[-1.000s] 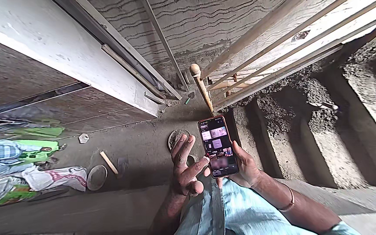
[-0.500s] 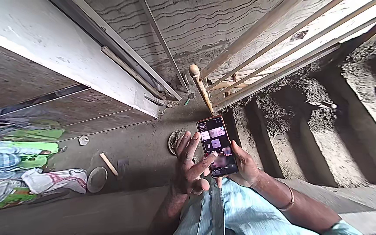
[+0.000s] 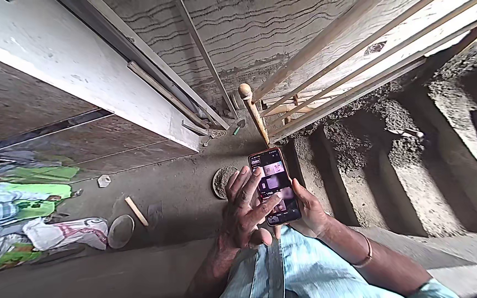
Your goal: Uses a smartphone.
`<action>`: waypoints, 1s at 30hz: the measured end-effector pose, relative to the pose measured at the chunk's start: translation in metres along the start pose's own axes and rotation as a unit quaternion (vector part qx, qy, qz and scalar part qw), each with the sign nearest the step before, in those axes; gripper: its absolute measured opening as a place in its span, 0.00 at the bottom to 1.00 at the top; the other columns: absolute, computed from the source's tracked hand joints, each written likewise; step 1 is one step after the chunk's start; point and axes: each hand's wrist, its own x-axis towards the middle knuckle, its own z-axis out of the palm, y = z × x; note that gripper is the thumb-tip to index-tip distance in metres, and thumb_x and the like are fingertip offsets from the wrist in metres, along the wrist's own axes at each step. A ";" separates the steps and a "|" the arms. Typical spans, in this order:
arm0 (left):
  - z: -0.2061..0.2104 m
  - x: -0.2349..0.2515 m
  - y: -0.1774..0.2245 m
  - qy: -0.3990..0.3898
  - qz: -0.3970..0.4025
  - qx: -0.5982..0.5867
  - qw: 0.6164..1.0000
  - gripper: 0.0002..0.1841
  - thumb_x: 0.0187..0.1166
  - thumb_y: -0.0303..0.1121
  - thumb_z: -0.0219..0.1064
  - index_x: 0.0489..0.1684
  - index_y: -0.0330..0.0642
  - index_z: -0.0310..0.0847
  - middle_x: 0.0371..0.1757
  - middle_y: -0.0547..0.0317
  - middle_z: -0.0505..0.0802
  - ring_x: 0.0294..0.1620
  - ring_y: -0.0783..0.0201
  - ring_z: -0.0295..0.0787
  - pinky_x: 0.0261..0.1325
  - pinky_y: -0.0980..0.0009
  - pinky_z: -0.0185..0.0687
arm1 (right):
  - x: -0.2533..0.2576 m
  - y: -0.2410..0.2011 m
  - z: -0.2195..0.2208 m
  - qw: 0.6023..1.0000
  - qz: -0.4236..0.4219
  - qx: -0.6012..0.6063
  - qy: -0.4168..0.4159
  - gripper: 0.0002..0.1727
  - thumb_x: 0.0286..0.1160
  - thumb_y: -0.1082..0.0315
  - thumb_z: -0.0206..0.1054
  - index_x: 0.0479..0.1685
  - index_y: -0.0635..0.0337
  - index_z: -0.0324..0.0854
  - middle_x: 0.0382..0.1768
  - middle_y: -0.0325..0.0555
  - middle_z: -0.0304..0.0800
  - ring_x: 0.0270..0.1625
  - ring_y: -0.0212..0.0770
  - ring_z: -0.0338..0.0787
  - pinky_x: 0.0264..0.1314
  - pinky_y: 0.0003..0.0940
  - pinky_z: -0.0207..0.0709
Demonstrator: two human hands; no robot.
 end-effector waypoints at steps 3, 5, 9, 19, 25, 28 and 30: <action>-0.004 -0.004 -0.004 0.028 -0.009 -0.004 1.000 0.40 0.80 0.75 0.29 0.69 0.70 0.83 0.93 0.56 0.62 0.96 0.43 0.41 0.94 0.40 0.38 | 0.000 0.001 -0.001 1.000 0.009 0.003 -0.012 0.36 0.90 0.34 0.40 0.79 0.51 0.70 0.63 0.63 0.86 0.54 0.59 0.94 0.41 0.52 0.91; -0.007 -0.008 -0.005 0.037 -0.011 0.001 0.999 0.40 0.81 0.74 0.28 0.70 0.69 0.83 0.94 0.54 0.61 0.96 0.42 0.40 0.94 0.41 0.38 | 0.000 0.002 -0.002 1.000 0.011 0.005 -0.015 0.36 0.90 0.35 0.41 0.79 0.51 0.70 0.64 0.63 0.86 0.54 0.60 0.94 0.41 0.52 0.92; -0.010 -0.015 -0.004 0.065 -0.025 -0.011 0.998 0.38 0.81 0.74 0.31 0.66 0.69 0.84 0.93 0.55 0.61 0.96 0.43 0.40 0.95 0.44 0.40 | 0.001 0.003 -0.002 1.000 0.011 0.006 -0.024 0.36 0.90 0.35 0.41 0.80 0.53 0.69 0.65 0.64 0.85 0.56 0.60 0.93 0.42 0.53 0.92; -0.013 -0.021 -0.006 0.079 -0.035 -0.004 0.996 0.36 0.83 0.72 0.32 0.64 0.70 0.85 0.93 0.56 0.63 0.96 0.45 0.43 0.95 0.45 0.42 | 0.002 0.008 -0.003 0.999 0.018 0.017 -0.024 0.35 0.89 0.34 0.43 0.82 0.49 0.68 0.67 0.63 0.84 0.57 0.60 0.92 0.43 0.53 0.91; -0.012 -0.023 -0.011 0.071 -0.025 0.006 0.997 0.37 0.83 0.72 0.32 0.64 0.68 0.85 0.92 0.54 0.64 0.96 0.43 0.43 0.94 0.43 0.42 | 0.004 0.009 -0.004 0.999 0.027 0.016 -0.031 0.37 0.88 0.33 0.43 0.79 0.53 0.70 0.66 0.64 0.84 0.56 0.60 0.93 0.42 0.52 0.91; -0.011 -0.024 -0.012 0.074 -0.023 0.016 0.997 0.38 0.83 0.72 0.30 0.65 0.67 0.85 0.92 0.52 0.65 0.95 0.43 0.45 0.94 0.43 0.44 | 0.004 0.010 -0.005 0.999 0.026 0.015 -0.027 0.37 0.89 0.34 0.44 0.79 0.53 0.70 0.66 0.64 0.84 0.56 0.60 0.93 0.42 0.51 0.92; -0.011 -0.024 -0.012 0.069 -0.025 0.022 0.997 0.38 0.83 0.72 0.29 0.69 0.67 0.82 0.92 0.53 0.64 0.95 0.44 0.45 0.94 0.44 0.44 | 0.005 0.010 -0.006 0.999 0.029 0.016 -0.028 0.37 0.89 0.33 0.44 0.80 0.53 0.69 0.67 0.65 0.83 0.56 0.61 0.93 0.42 0.52 0.91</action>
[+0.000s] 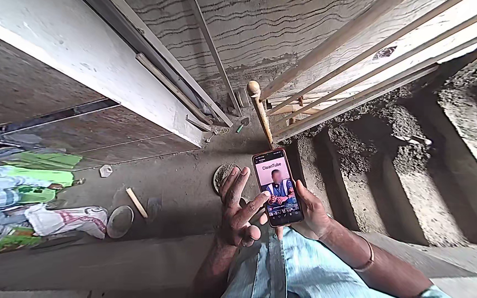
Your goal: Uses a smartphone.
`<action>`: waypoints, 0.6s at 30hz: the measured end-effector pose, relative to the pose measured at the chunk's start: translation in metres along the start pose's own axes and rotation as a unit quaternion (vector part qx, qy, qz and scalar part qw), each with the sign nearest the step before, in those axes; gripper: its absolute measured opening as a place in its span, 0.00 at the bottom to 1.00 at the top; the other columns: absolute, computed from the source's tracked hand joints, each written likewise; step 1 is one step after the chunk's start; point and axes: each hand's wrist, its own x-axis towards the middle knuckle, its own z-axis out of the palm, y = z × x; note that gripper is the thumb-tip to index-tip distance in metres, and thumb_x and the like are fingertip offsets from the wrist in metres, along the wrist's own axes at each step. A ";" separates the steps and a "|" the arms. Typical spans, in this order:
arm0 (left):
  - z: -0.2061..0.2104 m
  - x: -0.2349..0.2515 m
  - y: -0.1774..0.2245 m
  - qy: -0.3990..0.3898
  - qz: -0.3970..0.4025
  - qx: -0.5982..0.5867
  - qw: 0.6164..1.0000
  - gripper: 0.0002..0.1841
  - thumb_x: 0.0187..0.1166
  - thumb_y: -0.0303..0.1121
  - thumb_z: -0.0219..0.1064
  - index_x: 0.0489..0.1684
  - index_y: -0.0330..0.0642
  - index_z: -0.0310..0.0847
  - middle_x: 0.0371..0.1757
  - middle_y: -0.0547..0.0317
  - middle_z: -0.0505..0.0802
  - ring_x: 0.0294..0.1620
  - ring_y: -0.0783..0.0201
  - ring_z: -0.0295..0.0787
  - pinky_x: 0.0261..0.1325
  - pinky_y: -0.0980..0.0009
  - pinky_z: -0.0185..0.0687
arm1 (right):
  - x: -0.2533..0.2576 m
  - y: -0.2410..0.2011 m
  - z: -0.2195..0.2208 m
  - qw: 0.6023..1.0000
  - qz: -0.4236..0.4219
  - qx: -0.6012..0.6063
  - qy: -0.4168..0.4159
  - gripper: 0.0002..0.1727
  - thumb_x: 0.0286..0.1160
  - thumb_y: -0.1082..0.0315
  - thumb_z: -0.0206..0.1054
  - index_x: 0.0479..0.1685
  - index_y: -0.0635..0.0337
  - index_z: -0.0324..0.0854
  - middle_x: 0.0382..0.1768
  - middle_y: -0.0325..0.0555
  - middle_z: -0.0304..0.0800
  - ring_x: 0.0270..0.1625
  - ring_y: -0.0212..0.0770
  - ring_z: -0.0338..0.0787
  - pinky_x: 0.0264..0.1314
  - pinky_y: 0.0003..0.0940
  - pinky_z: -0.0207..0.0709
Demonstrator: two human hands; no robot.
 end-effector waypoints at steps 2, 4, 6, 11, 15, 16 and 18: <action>0.000 0.000 -0.001 -0.005 0.002 0.003 1.000 0.38 0.82 0.72 0.29 0.73 0.68 0.79 0.93 0.53 0.63 0.95 0.43 0.45 0.94 0.43 0.44 | 0.000 0.000 0.000 1.000 0.001 0.002 -0.005 0.37 0.88 0.33 0.44 0.80 0.53 0.69 0.67 0.65 0.83 0.56 0.61 0.93 0.42 0.52 0.91; 0.000 0.000 -0.002 -0.012 0.001 0.011 1.000 0.38 0.81 0.73 0.30 0.77 0.71 0.76 0.93 0.53 0.62 0.95 0.42 0.46 0.93 0.41 0.44 | 0.001 0.000 0.000 1.000 0.002 0.008 -0.006 0.37 0.88 0.34 0.45 0.80 0.53 0.70 0.67 0.65 0.83 0.56 0.61 0.93 0.42 0.53 0.91; 0.001 -0.001 -0.004 -0.023 -0.004 0.011 1.000 0.38 0.81 0.74 0.30 0.78 0.72 0.75 0.94 0.54 0.61 0.95 0.42 0.45 0.93 0.40 0.43 | 0.001 0.000 0.001 1.000 0.004 0.010 0.001 0.37 0.88 0.34 0.45 0.79 0.53 0.70 0.66 0.65 0.84 0.55 0.61 0.93 0.42 0.52 0.91; 0.002 -0.004 -0.006 -0.033 -0.006 0.019 0.999 0.39 0.80 0.74 0.28 0.76 0.73 0.76 0.94 0.53 0.61 0.95 0.41 0.44 0.93 0.39 0.43 | 0.002 0.001 0.000 1.000 0.005 0.003 0.002 0.37 0.88 0.33 0.44 0.79 0.53 0.70 0.65 0.65 0.85 0.54 0.61 0.93 0.41 0.52 0.91; 0.002 -0.006 -0.008 -0.041 -0.009 0.019 0.999 0.39 0.81 0.74 0.29 0.71 0.71 0.82 0.93 0.54 0.62 0.95 0.42 0.43 0.93 0.40 0.41 | 0.002 0.001 0.000 1.000 0.005 -0.010 0.017 0.36 0.87 0.33 0.46 0.78 0.51 0.71 0.63 0.64 0.86 0.51 0.60 0.94 0.39 0.51 0.91; 0.001 -0.006 -0.007 -0.040 -0.008 0.020 0.999 0.39 0.81 0.74 0.29 0.71 0.71 0.82 0.93 0.54 0.62 0.95 0.42 0.43 0.93 0.40 0.41 | 0.002 0.001 0.000 1.000 0.005 -0.007 0.013 0.36 0.88 0.33 0.46 0.79 0.51 0.70 0.63 0.64 0.86 0.51 0.60 0.94 0.39 0.51 0.91; 0.000 -0.005 -0.006 -0.032 -0.008 0.020 0.999 0.39 0.80 0.74 0.28 0.72 0.70 0.81 0.93 0.53 0.62 0.95 0.42 0.44 0.93 0.40 0.42 | 0.003 0.001 0.000 1.000 0.007 0.001 0.002 0.36 0.88 0.34 0.46 0.79 0.51 0.71 0.65 0.64 0.85 0.53 0.60 0.93 0.40 0.51 0.91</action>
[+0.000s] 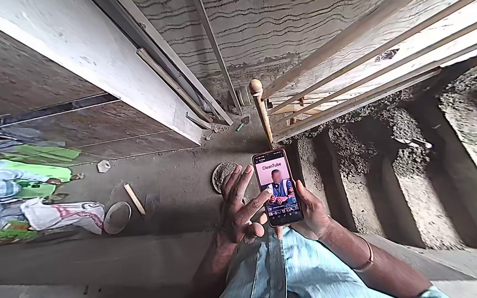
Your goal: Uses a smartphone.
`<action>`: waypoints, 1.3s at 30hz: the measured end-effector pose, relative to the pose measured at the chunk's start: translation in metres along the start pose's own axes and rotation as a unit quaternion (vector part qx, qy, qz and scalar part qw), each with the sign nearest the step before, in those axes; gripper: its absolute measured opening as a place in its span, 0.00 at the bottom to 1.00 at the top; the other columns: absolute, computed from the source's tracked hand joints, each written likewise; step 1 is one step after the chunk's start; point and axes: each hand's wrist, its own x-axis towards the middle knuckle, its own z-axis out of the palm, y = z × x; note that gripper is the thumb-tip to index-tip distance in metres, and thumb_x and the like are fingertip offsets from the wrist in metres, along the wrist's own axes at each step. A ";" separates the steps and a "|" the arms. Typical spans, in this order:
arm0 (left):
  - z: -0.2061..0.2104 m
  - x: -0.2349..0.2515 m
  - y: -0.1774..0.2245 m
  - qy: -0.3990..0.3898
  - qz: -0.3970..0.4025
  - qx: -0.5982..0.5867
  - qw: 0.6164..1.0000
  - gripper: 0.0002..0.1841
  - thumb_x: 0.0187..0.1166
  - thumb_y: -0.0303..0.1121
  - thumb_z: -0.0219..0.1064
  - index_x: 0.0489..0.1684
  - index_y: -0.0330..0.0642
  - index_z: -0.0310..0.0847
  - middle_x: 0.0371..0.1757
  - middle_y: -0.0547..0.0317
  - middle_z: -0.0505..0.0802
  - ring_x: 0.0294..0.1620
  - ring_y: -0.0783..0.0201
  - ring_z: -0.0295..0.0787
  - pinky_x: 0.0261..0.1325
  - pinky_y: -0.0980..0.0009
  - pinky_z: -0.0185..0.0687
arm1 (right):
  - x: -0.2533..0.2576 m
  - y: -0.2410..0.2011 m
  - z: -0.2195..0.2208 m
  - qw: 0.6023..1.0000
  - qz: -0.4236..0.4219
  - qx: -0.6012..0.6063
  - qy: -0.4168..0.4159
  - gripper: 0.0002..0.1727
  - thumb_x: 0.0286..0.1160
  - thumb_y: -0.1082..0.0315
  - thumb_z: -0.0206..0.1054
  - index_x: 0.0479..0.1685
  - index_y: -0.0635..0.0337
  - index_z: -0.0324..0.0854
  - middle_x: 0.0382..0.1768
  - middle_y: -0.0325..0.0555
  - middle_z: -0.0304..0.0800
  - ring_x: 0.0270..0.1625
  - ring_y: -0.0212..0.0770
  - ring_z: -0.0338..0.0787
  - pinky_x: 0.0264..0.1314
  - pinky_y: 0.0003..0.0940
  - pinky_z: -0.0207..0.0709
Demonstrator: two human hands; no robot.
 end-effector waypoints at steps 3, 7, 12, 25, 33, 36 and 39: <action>-0.002 0.002 0.001 0.004 -0.003 0.001 1.000 0.40 0.80 0.74 0.28 0.74 0.70 0.79 0.93 0.53 0.62 0.95 0.43 0.45 0.93 0.41 0.42 | 0.000 0.000 0.000 1.000 0.003 0.003 -0.005 0.37 0.88 0.33 0.46 0.79 0.52 0.71 0.66 0.64 0.84 0.54 0.61 0.93 0.41 0.52 0.91; -0.002 0.001 -0.001 0.009 0.001 0.002 1.000 0.40 0.80 0.75 0.28 0.74 0.70 0.79 0.93 0.53 0.62 0.95 0.42 0.44 0.93 0.41 0.42 | 0.001 -0.001 0.001 1.000 0.003 0.000 -0.001 0.37 0.88 0.34 0.45 0.80 0.53 0.70 0.66 0.64 0.84 0.54 0.61 0.93 0.42 0.52 0.91; -0.003 0.000 -0.001 0.019 -0.004 -0.007 1.000 0.40 0.80 0.75 0.28 0.74 0.70 0.78 0.93 0.53 0.62 0.95 0.43 0.45 0.93 0.42 0.43 | 0.001 -0.002 0.003 1.000 0.003 -0.007 -0.002 0.36 0.90 0.35 0.42 0.82 0.51 0.68 0.67 0.64 0.83 0.57 0.62 0.92 0.43 0.54 0.91; -0.005 -0.002 -0.002 0.026 0.000 -0.026 0.999 0.38 0.81 0.74 0.29 0.76 0.71 0.77 0.94 0.53 0.60 0.96 0.42 0.44 0.94 0.42 0.42 | 0.003 -0.003 0.003 1.000 0.006 -0.016 -0.008 0.36 0.90 0.34 0.41 0.82 0.51 0.68 0.67 0.65 0.83 0.56 0.62 0.92 0.42 0.54 0.91; -0.004 -0.004 -0.002 0.026 -0.002 -0.027 0.999 0.39 0.81 0.74 0.29 0.72 0.69 0.80 0.93 0.53 0.61 0.95 0.42 0.43 0.94 0.42 0.42 | 0.002 -0.001 0.002 1.000 0.000 -0.002 0.001 0.35 0.89 0.35 0.44 0.83 0.49 0.67 0.68 0.64 0.83 0.58 0.62 0.92 0.42 0.54 0.91; -0.005 -0.005 -0.001 0.022 -0.004 -0.026 0.999 0.39 0.81 0.74 0.29 0.73 0.70 0.80 0.94 0.53 0.61 0.95 0.42 0.43 0.94 0.42 0.42 | 0.002 0.000 0.002 1.000 -0.002 -0.001 0.003 0.35 0.89 0.35 0.44 0.83 0.49 0.67 0.67 0.65 0.83 0.57 0.62 0.92 0.42 0.54 0.91; -0.004 -0.007 0.000 0.026 -0.009 -0.023 0.999 0.39 0.81 0.74 0.30 0.71 0.69 0.81 0.93 0.53 0.62 0.96 0.43 0.44 0.94 0.43 0.43 | 0.001 0.000 0.001 1.000 0.004 -0.015 0.003 0.36 0.89 0.34 0.43 0.83 0.49 0.67 0.68 0.64 0.83 0.57 0.62 0.92 0.43 0.54 0.91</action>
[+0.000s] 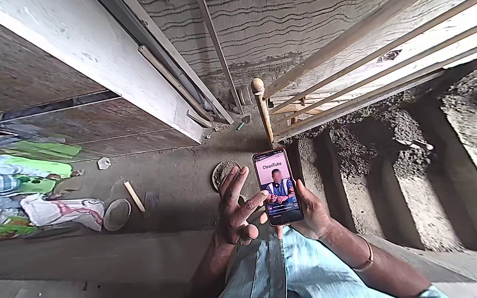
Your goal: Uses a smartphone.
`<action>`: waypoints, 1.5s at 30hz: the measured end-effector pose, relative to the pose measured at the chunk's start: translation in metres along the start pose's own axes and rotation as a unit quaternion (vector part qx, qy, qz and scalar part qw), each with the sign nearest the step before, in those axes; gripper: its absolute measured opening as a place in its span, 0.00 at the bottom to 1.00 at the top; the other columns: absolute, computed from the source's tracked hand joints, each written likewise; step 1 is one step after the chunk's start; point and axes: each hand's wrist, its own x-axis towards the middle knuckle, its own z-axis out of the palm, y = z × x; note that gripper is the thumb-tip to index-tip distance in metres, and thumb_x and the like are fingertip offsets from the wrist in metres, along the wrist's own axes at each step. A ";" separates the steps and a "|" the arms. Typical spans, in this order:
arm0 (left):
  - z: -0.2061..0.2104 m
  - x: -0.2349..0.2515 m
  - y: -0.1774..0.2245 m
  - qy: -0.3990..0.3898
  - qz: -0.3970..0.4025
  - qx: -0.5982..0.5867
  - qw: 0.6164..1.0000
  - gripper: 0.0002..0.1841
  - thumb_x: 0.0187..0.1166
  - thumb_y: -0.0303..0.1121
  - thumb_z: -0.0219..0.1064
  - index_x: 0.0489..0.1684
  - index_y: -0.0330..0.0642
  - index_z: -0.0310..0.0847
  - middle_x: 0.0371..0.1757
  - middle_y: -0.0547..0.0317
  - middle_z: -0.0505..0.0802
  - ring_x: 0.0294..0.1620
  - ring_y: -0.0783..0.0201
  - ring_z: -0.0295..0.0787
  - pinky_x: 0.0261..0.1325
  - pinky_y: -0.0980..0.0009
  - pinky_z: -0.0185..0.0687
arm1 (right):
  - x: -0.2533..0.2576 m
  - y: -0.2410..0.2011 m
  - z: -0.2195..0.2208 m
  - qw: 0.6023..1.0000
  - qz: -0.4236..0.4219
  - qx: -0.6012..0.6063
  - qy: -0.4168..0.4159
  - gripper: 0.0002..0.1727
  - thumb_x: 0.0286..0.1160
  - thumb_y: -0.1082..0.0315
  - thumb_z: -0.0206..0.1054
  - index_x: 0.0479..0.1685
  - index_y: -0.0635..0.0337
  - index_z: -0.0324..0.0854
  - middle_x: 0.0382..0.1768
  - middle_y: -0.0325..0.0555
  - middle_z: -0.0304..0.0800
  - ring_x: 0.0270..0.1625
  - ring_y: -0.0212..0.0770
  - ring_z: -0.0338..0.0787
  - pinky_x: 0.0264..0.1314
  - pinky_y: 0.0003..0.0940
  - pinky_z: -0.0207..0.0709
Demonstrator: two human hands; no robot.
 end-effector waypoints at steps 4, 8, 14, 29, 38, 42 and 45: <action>0.000 0.000 0.000 -0.002 0.000 0.000 1.000 0.39 0.81 0.74 0.30 0.71 0.69 0.81 0.93 0.52 0.62 0.95 0.42 0.44 0.94 0.43 0.43 | 0.001 0.001 0.000 1.000 -0.002 0.004 0.000 0.35 0.89 0.35 0.43 0.83 0.49 0.67 0.68 0.64 0.83 0.57 0.61 0.92 0.44 0.54 0.91; 0.000 -0.001 0.000 0.001 -0.002 -0.002 1.000 0.39 0.81 0.74 0.29 0.72 0.70 0.81 0.93 0.53 0.62 0.95 0.43 0.45 0.94 0.42 0.43 | 0.001 0.000 0.002 1.000 -0.001 0.016 0.003 0.36 0.90 0.35 0.42 0.81 0.51 0.69 0.67 0.64 0.84 0.57 0.61 0.92 0.42 0.53 0.91; 0.000 -0.001 0.000 -0.003 -0.001 0.001 1.000 0.39 0.81 0.73 0.29 0.71 0.69 0.81 0.93 0.53 0.62 0.95 0.43 0.44 0.94 0.43 0.43 | 0.001 0.001 0.001 1.000 -0.003 0.012 0.003 0.35 0.90 0.35 0.43 0.82 0.50 0.68 0.67 0.63 0.84 0.57 0.60 0.93 0.44 0.53 0.91; 0.000 -0.002 0.002 -0.002 -0.003 -0.005 1.000 0.39 0.82 0.73 0.30 0.67 0.68 0.84 0.93 0.52 0.63 0.95 0.43 0.44 0.94 0.43 0.43 | 0.001 0.001 0.000 1.000 0.007 0.002 0.005 0.37 0.89 0.33 0.43 0.79 0.53 0.71 0.66 0.64 0.85 0.56 0.59 0.93 0.43 0.51 0.92; 0.002 0.001 0.003 -0.003 0.003 -0.017 1.000 0.39 0.82 0.73 0.31 0.65 0.67 0.85 0.93 0.52 0.63 0.95 0.42 0.44 0.94 0.43 0.43 | 0.001 -0.001 0.000 1.000 0.004 -0.004 0.001 0.37 0.88 0.33 0.43 0.78 0.52 0.71 0.64 0.63 0.86 0.53 0.59 0.94 0.40 0.52 0.91; 0.003 0.003 0.004 -0.006 0.007 -0.015 1.000 0.38 0.82 0.73 0.31 0.66 0.67 0.85 0.93 0.53 0.63 0.95 0.42 0.44 0.94 0.43 0.44 | 0.001 -0.002 0.000 1.000 0.000 0.003 -0.002 0.37 0.89 0.33 0.43 0.79 0.51 0.71 0.64 0.63 0.86 0.54 0.59 0.94 0.42 0.52 0.92; 0.004 0.004 0.004 -0.008 0.007 -0.022 1.000 0.39 0.82 0.73 0.31 0.66 0.67 0.85 0.93 0.52 0.63 0.95 0.42 0.45 0.94 0.43 0.44 | 0.000 -0.003 0.000 1.000 -0.001 -0.001 -0.001 0.36 0.89 0.34 0.42 0.79 0.51 0.70 0.64 0.63 0.85 0.54 0.60 0.94 0.42 0.53 0.92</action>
